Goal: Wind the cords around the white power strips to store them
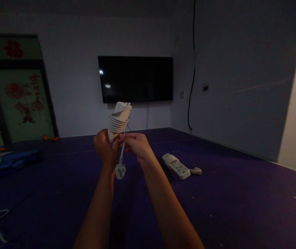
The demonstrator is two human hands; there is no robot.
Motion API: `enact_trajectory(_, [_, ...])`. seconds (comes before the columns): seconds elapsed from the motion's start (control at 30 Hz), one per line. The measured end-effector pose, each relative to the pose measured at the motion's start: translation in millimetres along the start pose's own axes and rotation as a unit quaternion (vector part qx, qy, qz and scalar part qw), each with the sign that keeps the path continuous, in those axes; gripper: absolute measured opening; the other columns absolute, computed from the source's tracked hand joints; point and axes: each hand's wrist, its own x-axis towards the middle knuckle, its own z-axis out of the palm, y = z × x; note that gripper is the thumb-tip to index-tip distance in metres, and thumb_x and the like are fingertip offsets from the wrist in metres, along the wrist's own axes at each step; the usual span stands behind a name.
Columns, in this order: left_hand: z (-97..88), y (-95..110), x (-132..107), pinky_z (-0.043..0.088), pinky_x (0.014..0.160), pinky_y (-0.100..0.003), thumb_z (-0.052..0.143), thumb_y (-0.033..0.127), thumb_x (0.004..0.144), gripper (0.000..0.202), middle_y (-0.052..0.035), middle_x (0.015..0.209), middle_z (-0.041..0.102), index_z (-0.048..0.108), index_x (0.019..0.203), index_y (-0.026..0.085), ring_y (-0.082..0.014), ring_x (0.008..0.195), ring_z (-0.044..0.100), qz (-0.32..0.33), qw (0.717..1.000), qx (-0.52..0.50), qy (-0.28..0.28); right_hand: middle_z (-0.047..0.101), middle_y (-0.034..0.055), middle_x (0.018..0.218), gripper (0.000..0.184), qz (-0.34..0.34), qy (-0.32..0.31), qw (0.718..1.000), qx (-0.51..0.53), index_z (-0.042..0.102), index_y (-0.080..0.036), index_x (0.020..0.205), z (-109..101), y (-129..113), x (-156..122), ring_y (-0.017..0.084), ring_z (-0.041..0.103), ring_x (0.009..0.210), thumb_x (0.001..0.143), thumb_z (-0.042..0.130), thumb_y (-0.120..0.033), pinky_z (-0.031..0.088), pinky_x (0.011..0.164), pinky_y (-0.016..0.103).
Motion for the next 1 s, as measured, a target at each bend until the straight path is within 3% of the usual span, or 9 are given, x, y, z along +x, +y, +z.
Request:
enact_trajectory(0.13, [4.1,1,-9,0.036,0.09,-0.046,0.054,0.047,0.078,0.035,-0.0127,0.104,0.059,0.053,0.102,0.02,-0.0284,0.099,0.051,0.063,0.998,0.016,0.006,0.067,0.0045,0.061,0.034,-0.055,0.041,0.997,-0.036,0.07,-0.012,0.069,0,11,4,0.009,0.054,0.047,0.061,0.076,-0.044,0.035,0.041,0.018])
enact_trajectory(0.27, [6.1,9,-12,0.033,0.092,-0.046,0.053,0.046,0.081,0.029,-0.0123,0.104,0.063,0.058,0.097,0.022,-0.029,0.101,0.051,0.086,0.996,0.037,-0.005,0.063,0.0037,0.053,0.042,-0.081,0.094,0.99,-0.068,0.065,-0.012,0.058,-2,21,11,0.01,0.053,0.046,0.06,0.072,-0.054,0.033,0.041,0.02])
enact_trajectory(0.33, [3.3,16,-6,0.035,0.09,-0.046,0.055,0.043,0.08,0.028,-0.0117,0.102,0.064,0.06,0.095,0.021,-0.0296,0.1,0.052,0.097,0.993,0.041,-0.046,0.06,0.0031,0.049,0.045,-0.077,0.114,0.988,-0.071,0.062,-0.013,0.054,-6,23,15,0.01,0.051,0.044,0.063,0.07,-0.056,0.033,0.041,0.021])
enact_trajectory(0.5, [-13.7,26,20,0.041,0.088,-0.045,0.065,0.045,0.071,0.033,-0.0084,0.099,0.068,0.063,0.095,0.022,-0.029,0.099,0.056,0.128,0.969,-0.026,-0.212,0.06,0.0028,0.051,0.038,-0.021,0.123,0.992,-0.029,0.058,-0.015,0.052,-23,11,17,0.009,0.047,0.042,0.065,0.073,-0.048,0.034,0.041,0.02])
enact_trajectory(0.57, [-19.3,27,27,0.043,0.089,-0.044,0.067,0.05,0.069,0.041,-0.0086,0.104,0.067,0.064,0.099,0.021,-0.0277,0.1,0.058,0.075,0.964,-0.097,-0.236,0.06,0.0023,0.052,0.035,0.0,0.105,0.994,-0.028,0.059,-0.014,0.056,-31,6,16,0.007,0.045,0.041,0.067,0.073,-0.044,0.032,0.039,0.019])
enact_trajectory(0.63, [-21.6,25,29,0.045,0.087,-0.041,0.065,0.057,0.068,0.051,-0.0107,0.107,0.067,0.065,0.102,0.018,-0.0264,0.099,0.06,-0.024,0.958,-0.166,-0.231,0.06,0.0015,0.054,0.032,0.012,0.077,0.996,-0.038,0.061,-0.013,0.06,-37,3,15,0.006,0.044,0.041,0.069,0.072,-0.041,0.029,0.039,0.018])
enact_trajectory(0.77, [-19.7,20,29,0.048,0.071,-0.033,0.053,0.072,0.068,0.062,-0.009,0.082,0.07,0.068,0.083,0.014,-0.0234,0.081,0.064,-0.186,0.934,-0.196,-0.234,0.058,-0.0011,0.053,0.024,0.013,0.01,0.998,-0.059,0.063,-0.012,0.062,-43,3,13,0.004,0.041,0.042,0.07,0.072,-0.033,0.025,0.04,0.018])
enact_trajectory(0.87, [-18.7,17,28,0.045,0.06,-0.029,0.048,0.077,0.066,0.066,-0.005,0.061,0.064,0.066,0.065,0.014,-0.0214,0.067,0.061,-0.246,0.902,-0.181,-0.307,0.057,-0.0034,0.052,0.017,-0.015,-0.048,0.997,-0.053,0.067,-0.012,0.067,-42,4,13,0.004,0.039,0.044,0.068,0.074,-0.027,0.026,0.044,0.018])
enact_trajectory(1.0, [-19.4,17,25,0.044,0.058,-0.029,0.05,0.078,0.063,0.066,-0.004,0.059,0.063,0.066,0.067,0.015,-0.0192,0.062,0.059,-0.289,0.86,-0.232,-0.35,0.056,-0.0048,0.053,0.017,-0.023,-0.092,0.994,-0.056,0.068,-0.012,0.069,-41,6,13,0.005,0.036,0.045,0.067,0.074,-0.028,0.027,0.048,0.02])
